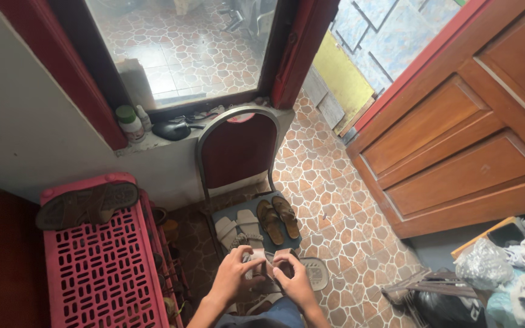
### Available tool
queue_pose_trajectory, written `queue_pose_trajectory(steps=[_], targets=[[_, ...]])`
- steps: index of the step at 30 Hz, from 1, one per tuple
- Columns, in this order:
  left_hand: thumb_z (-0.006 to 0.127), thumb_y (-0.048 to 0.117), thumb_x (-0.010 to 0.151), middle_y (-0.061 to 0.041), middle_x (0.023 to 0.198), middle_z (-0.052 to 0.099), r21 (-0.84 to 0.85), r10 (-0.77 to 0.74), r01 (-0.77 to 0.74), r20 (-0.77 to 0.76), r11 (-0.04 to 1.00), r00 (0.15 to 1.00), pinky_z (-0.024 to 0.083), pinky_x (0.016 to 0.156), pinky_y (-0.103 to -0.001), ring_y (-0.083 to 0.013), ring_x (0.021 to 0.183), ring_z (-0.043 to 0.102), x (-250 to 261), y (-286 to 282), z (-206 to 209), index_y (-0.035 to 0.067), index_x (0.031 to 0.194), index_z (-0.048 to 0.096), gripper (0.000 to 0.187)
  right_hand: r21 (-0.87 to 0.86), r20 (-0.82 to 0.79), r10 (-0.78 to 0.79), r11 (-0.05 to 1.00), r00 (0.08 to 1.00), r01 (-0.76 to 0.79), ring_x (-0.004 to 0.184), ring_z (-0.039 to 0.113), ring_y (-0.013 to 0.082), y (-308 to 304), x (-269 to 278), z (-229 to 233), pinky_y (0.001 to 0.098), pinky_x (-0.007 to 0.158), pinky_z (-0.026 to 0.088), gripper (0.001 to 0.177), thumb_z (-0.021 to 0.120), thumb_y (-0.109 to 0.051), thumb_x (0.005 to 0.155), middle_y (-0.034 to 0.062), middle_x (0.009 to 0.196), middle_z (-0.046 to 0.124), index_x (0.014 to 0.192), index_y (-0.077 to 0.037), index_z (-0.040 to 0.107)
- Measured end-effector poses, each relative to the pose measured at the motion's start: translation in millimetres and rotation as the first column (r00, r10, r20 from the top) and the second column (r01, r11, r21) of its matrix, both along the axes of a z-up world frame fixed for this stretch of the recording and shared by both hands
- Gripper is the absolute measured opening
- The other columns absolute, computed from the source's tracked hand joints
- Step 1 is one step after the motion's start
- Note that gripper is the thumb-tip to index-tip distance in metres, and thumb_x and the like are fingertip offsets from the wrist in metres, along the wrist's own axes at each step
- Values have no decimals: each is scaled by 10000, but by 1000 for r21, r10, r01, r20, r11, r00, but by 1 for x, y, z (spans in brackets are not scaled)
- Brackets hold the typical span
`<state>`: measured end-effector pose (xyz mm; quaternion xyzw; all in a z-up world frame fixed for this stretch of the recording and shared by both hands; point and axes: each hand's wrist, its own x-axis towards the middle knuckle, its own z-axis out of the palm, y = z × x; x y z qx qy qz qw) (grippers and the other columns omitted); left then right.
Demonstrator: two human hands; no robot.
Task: The person repeatedly handles a brown sandal, manipulating its strap and sole with both hands. The person turns the sandal over multiple times, adjusts the strap, and appears to be attempting a repair or inspection. The sandal is held and repositioned throughout the clip without a visible final state.
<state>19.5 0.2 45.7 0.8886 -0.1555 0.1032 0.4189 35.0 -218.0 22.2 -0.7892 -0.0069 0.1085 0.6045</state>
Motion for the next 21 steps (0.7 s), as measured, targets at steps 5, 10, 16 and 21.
queue_pose_trajectory(steps=[5, 10, 16, 21], targets=[[869, 217, 701, -70, 1162, 655, -47, -71, 70, -8, 996, 997, 533, 836, -401, -278, 966, 638, 1, -24, -17, 153, 1056, 776, 372, -24, -35, -81, 997, 996, 80, 943, 672, 123, -16, -2, -7, 281, 872, 524, 157, 734, -67, 833, 43, 960, 737, 989, -55, 721], [849, 195, 764, -60, 1168, 659, -28, -152, 153, 16, 988, 988, 514, 877, -404, -281, 1042, 630, 1, -39, -24, 139, 1075, 756, 329, 5, -97, -141, 990, 985, 142, 844, 673, 100, -36, -7, -19, 268, 774, 538, 104, 718, -57, 849, 29, 885, 730, 951, -38, 725], [855, 245, 687, -132, 1348, 576, 78, -174, 180, -81, 980, 981, 357, 1020, -486, -335, 1227, 497, 6, -50, -8, 104, 1292, 622, 663, 77, -179, -187, 976, 966, 203, 738, 653, 98, -36, -6, -18, 271, 687, 538, 65, 710, -50, 859, 30, 791, 699, 922, -33, 715], [836, 307, 713, -114, 1363, 591, 174, -83, 86, -23, 981, 996, 283, 1052, -495, -297, 1277, 506, 4, -50, -12, 104, 1291, 629, 647, -9, -67, -101, 995, 993, 101, 781, 655, 81, -23, 0, -1, 258, 720, 537, 49, 717, -62, 866, 25, 823, 714, 904, -31, 724]])
